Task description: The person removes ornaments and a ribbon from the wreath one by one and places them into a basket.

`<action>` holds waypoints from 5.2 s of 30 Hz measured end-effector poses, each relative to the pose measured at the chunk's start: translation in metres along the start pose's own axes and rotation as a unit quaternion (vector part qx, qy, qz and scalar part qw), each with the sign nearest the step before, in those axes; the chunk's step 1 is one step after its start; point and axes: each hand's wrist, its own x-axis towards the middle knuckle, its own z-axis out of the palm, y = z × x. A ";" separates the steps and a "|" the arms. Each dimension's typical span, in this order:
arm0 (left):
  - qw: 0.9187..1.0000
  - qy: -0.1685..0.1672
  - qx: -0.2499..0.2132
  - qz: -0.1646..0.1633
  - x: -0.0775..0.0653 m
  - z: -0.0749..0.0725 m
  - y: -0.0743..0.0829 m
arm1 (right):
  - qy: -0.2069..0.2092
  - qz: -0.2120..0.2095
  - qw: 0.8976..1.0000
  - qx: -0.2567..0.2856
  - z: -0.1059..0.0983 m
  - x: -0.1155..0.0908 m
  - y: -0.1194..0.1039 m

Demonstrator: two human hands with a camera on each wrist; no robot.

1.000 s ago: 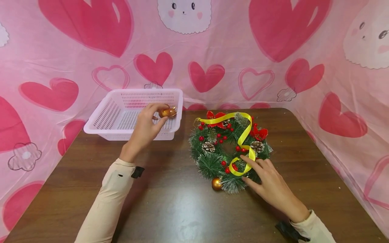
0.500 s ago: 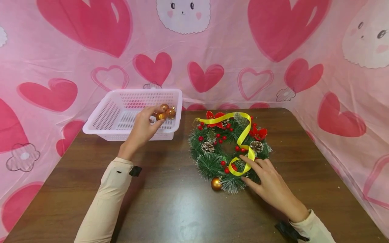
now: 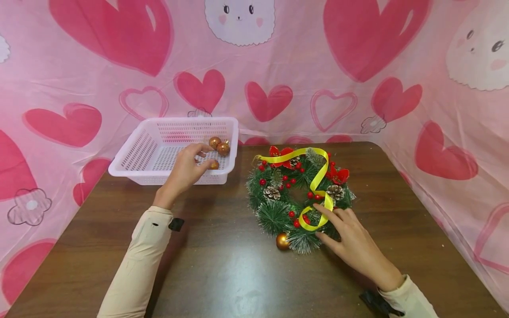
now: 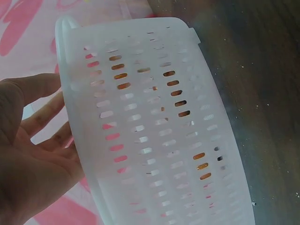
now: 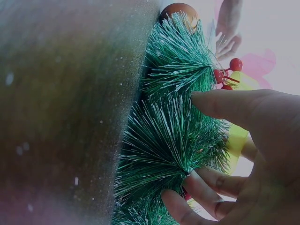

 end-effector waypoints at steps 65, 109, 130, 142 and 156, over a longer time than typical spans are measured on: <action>0.906 -0.376 0.023 0.193 -0.062 0.071 0.150 | -0.007 0.006 1.000 0.004 0.001 0.001 0.002; 0.922 -0.300 0.130 0.207 -0.080 0.091 0.162 | -0.013 0.013 1.000 0.006 -0.001 -0.001 0.002; 0.944 -0.229 0.029 0.234 -0.070 0.078 0.163 | -0.016 0.016 1.000 0.010 -0.001 0.000 0.002; 0.945 -0.226 0.015 0.237 -0.069 0.083 0.164 | -0.013 0.009 1.000 0.005 -0.001 0.000 0.002; 0.959 -0.105 -0.009 0.261 -0.064 0.087 0.161 | -0.011 0.009 1.000 0.005 0.000 0.001 0.003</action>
